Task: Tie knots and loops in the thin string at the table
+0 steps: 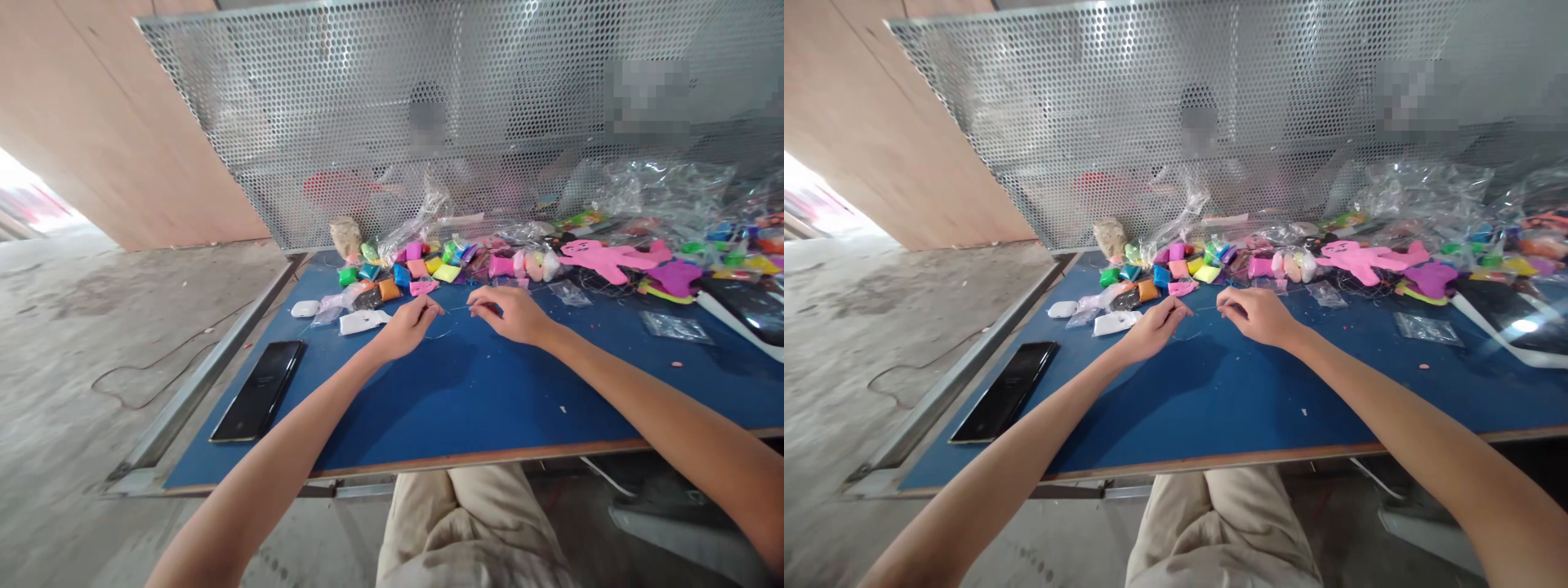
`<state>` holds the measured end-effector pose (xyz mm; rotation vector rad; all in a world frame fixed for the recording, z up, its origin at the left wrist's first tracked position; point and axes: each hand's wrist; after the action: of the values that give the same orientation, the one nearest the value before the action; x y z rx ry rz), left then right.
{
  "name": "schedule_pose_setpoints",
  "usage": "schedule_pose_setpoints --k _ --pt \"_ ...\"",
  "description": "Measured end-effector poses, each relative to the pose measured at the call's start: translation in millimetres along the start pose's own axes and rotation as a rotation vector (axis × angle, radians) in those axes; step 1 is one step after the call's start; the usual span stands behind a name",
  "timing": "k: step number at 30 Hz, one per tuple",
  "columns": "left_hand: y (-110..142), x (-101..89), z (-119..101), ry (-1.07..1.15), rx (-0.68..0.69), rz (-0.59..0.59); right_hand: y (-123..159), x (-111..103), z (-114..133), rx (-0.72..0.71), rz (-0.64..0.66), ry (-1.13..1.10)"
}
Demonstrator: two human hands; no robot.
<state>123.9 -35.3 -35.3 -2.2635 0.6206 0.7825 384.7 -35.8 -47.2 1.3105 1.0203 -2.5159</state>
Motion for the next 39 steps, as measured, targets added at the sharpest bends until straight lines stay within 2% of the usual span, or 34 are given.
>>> schedule_pose_setpoints --k 3,8,17,31,39 --pt "0.4 3.4 0.4 -0.025 -0.004 -0.003 -1.4 0.5 1.9 0.021 -0.026 0.04" --pt "-0.9 3.9 3.6 -0.056 0.068 -0.004 -3.1 2.7 1.4 0.0 -0.079 0.108" --pt "-1.7 5.4 10.1 -0.108 -0.007 -0.068 -3.5 4.0 -5.0 0.064 -0.061 0.12" --pt "-1.4 9.0 9.4 -0.067 -0.047 -0.103 -2.0 9.8 -4.5 0.029 -0.054 0.102" --pt "-0.1 11.5 10.8 -0.028 -0.083 -0.03 -0.8 10.8 -3.5 -0.011 -0.014 0.079"
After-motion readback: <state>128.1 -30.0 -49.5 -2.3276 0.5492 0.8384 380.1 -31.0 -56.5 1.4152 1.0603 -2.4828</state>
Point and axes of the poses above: each hand's wrist, its own y-axis away from the middle knuckle, its own x-axis out of the palm, z = x × y, and after that the axes turned 9 degrees about x, right-handed
